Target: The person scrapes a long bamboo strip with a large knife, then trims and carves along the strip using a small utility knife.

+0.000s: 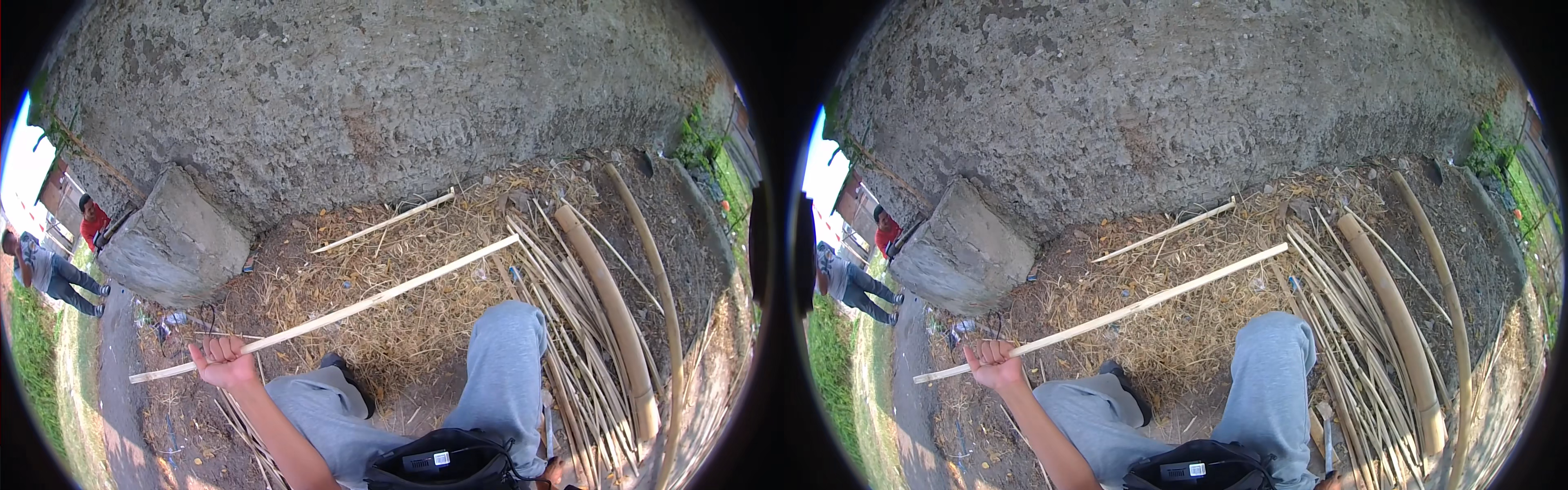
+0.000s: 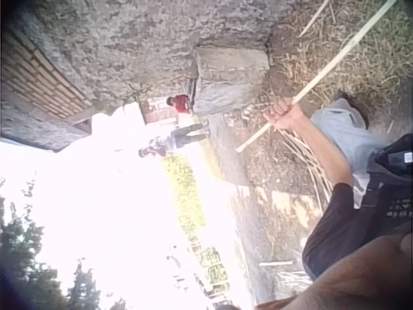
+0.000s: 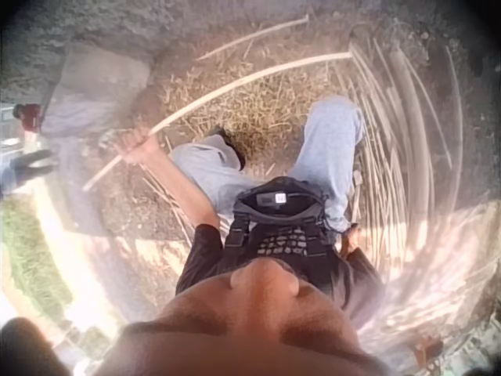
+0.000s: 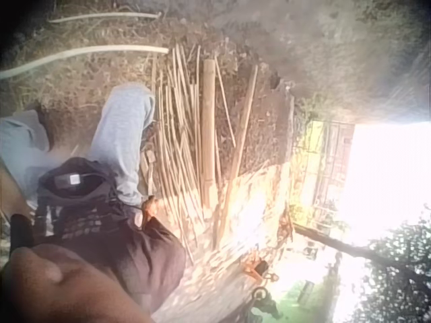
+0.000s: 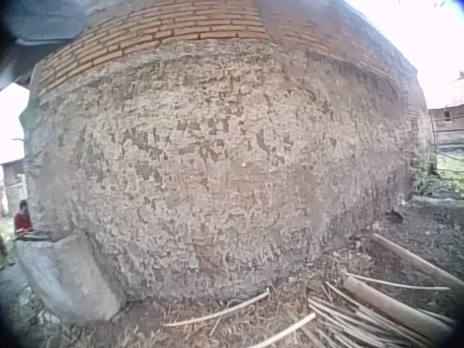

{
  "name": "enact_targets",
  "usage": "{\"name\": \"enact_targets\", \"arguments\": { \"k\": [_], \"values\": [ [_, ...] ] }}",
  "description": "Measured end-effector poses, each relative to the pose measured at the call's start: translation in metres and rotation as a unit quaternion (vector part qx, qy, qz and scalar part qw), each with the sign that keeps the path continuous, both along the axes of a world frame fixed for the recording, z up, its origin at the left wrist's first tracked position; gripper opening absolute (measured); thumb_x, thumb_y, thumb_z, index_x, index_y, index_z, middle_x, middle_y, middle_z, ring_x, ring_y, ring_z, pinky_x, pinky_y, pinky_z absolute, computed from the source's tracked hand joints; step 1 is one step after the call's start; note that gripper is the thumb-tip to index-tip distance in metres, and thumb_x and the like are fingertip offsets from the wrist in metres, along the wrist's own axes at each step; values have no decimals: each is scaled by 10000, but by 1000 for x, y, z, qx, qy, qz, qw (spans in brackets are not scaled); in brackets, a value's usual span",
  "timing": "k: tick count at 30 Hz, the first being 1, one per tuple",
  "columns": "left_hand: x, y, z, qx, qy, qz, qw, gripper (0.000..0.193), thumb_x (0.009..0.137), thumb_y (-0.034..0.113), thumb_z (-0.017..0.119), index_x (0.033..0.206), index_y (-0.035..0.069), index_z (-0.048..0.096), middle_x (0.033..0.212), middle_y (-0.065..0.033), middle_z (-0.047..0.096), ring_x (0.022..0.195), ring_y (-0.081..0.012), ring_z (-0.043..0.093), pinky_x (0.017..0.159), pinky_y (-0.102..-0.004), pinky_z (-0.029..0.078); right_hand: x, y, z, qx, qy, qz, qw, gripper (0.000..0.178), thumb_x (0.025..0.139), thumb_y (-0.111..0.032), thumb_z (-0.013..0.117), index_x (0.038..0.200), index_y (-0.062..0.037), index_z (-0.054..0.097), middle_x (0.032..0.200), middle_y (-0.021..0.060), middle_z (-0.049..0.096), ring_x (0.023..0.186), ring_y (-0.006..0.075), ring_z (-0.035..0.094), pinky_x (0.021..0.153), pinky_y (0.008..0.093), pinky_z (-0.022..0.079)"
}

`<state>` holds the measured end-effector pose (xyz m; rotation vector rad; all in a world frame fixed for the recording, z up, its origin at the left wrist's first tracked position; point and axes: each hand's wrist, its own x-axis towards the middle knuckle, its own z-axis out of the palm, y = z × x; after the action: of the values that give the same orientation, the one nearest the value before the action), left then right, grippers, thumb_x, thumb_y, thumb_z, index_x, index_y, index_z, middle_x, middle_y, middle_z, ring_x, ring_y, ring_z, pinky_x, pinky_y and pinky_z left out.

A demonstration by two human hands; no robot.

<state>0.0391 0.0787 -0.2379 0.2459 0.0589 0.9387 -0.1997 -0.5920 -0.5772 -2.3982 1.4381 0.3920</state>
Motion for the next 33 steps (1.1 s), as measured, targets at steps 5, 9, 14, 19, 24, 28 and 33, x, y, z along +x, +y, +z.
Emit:
{"name": "enact_targets", "arguments": {
  "k": [5,9,14,19,24,28,33],
  "values": [
    [-3,0,-2,-2,-12,-7,1000,501,1014,417,472,616,193,265,458,60,160,414,-79,83,415,-274,95,9,2,-1,4,-2,6,1000,428,991,-350,586,794,28,543,627,197,532,603,359,552,599,492,408],
    [-4,-2,-2,9,3,-7,1000,508,1015,427,465,612,192,263,458,55,162,423,-88,84,419,-275,97,19,7,-1,8,-6,7,1000,432,991,-352,585,792,29,544,624,198,529,601,355,550,597,490,408],
    [-4,-2,-4,9,-12,-27,1000,517,1013,431,467,605,194,255,467,56,157,428,-89,90,426,-278,98,23,13,-4,15,-8,9,1000,437,992,-354,584,790,32,546,620,199,524,599,351,547,594,488,407],
    [-4,-2,-5,21,-8,-33,999,519,1013,431,466,602,194,255,468,55,159,433,-89,91,428,-276,97,24,18,-7,24,-6,8,1000,442,993,-356,583,788,34,548,617,200,520,597,346,544,592,486,407],
    [-4,-3,-4,30,-29,-51,998,520,1013,434,463,599,193,260,465,57,161,431,-88,95,425,-277,95,27,20,-7,26,-7,8,1000,447,994,-358,581,787,36,550,613,201,516,594,341,541,589,484,406],
    [-3,-5,-3,11,-4,-27,1000,520,1016,439,450,597,193,264,463,56,162,431,-89,93,421,-277,97,30,21,-8,28,-7,9,1000,451,995,-360,580,785,38,552,610,202,513,592,338,538,587,483,406],
    [-2,-6,-2,19,4,-26,999,515,1016,437,449,604,193,259,464,54,160,431,-91,90,421,-278,98,29,24,-9,31,-9,7,999,456,996,-362,579,783,40,554,606,203,508,590,333,535,584,481,405]
  ]
}}
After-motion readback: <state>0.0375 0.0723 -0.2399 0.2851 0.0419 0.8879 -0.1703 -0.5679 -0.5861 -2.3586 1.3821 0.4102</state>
